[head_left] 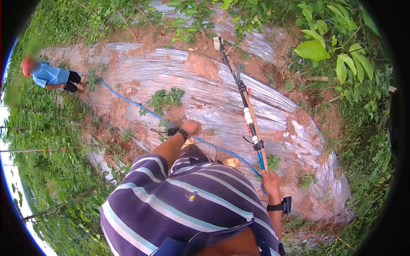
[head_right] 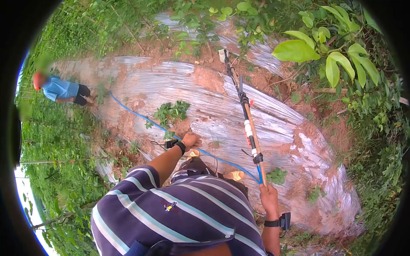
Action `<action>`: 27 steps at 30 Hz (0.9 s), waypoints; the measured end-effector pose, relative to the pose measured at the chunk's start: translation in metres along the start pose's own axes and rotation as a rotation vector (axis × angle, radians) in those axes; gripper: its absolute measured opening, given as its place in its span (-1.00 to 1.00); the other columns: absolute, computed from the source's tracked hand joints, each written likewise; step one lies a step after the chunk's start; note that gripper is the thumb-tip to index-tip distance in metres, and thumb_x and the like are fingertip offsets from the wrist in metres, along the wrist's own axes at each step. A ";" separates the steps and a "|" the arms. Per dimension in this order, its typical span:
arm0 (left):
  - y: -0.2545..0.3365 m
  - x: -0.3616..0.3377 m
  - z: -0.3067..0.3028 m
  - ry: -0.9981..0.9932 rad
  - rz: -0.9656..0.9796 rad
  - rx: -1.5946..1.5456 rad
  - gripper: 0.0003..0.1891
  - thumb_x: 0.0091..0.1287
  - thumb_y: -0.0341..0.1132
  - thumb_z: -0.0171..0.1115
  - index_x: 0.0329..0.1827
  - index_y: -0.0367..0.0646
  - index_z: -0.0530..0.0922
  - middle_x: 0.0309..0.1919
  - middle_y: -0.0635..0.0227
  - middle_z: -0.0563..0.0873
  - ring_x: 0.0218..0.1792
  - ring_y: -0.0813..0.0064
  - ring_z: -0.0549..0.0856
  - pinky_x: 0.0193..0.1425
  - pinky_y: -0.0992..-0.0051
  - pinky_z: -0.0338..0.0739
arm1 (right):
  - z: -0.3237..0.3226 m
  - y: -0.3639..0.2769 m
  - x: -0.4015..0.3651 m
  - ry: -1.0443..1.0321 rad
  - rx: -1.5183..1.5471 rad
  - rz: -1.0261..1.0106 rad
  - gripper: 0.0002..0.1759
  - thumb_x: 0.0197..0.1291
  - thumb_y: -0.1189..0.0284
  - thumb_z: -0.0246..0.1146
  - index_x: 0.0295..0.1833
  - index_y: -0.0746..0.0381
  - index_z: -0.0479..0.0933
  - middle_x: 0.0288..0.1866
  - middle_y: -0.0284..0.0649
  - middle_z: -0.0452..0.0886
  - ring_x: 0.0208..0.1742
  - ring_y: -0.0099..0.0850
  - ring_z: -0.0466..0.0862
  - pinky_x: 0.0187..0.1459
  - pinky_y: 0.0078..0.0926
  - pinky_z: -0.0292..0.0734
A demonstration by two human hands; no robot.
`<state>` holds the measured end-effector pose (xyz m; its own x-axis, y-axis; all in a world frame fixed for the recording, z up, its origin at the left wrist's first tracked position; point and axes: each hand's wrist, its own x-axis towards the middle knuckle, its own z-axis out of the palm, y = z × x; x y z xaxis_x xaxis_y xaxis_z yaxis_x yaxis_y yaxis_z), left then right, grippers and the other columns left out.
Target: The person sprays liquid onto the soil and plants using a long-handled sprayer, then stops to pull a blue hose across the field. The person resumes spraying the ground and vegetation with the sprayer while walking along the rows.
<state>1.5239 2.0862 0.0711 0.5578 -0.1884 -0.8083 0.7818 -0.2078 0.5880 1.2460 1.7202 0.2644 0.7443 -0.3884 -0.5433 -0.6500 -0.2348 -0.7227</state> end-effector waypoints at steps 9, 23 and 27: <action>0.018 0.040 -0.116 -0.113 0.034 -0.008 -0.69 0.41 -0.23 0.12 0.08 -0.25 0.51 -0.11 0.15 0.71 -0.23 0.23 0.76 -0.17 0.28 0.68 | 0.101 -0.046 -0.042 0.072 0.007 0.195 -0.63 0.34 0.20 0.19 -0.42 0.26 0.47 -0.64 -0.39 0.44 -0.60 -0.59 0.40 -0.54 -0.48 0.28; -0.011 0.069 -0.226 -0.140 -0.167 -0.212 -0.73 0.45 -0.20 -0.02 0.06 -0.10 0.52 -0.21 0.33 0.72 -0.22 0.40 0.71 -0.15 0.32 0.58 | 0.229 -0.102 -0.092 0.126 0.355 0.285 -0.71 0.38 0.26 0.18 -0.30 0.27 0.52 -0.67 -0.37 0.40 -0.75 -0.56 0.33 -0.71 -0.54 0.21; 0.032 0.063 -0.162 -0.208 -0.125 -0.110 -0.72 0.39 -0.20 0.11 0.04 -0.16 0.53 -0.20 0.25 0.72 -0.19 0.37 0.72 -0.16 0.29 0.63 | 0.223 -0.120 -0.089 0.051 0.589 0.362 -0.68 0.40 0.25 0.16 -0.26 0.32 0.51 -0.68 -0.34 0.38 -0.78 -0.51 0.26 -0.72 -0.52 0.20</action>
<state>1.6292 2.2231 0.0337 0.3950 -0.3630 -0.8439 0.8727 -0.1387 0.4681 1.2923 1.9820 0.3041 0.4786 -0.3961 -0.7836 -0.6540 0.4346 -0.6192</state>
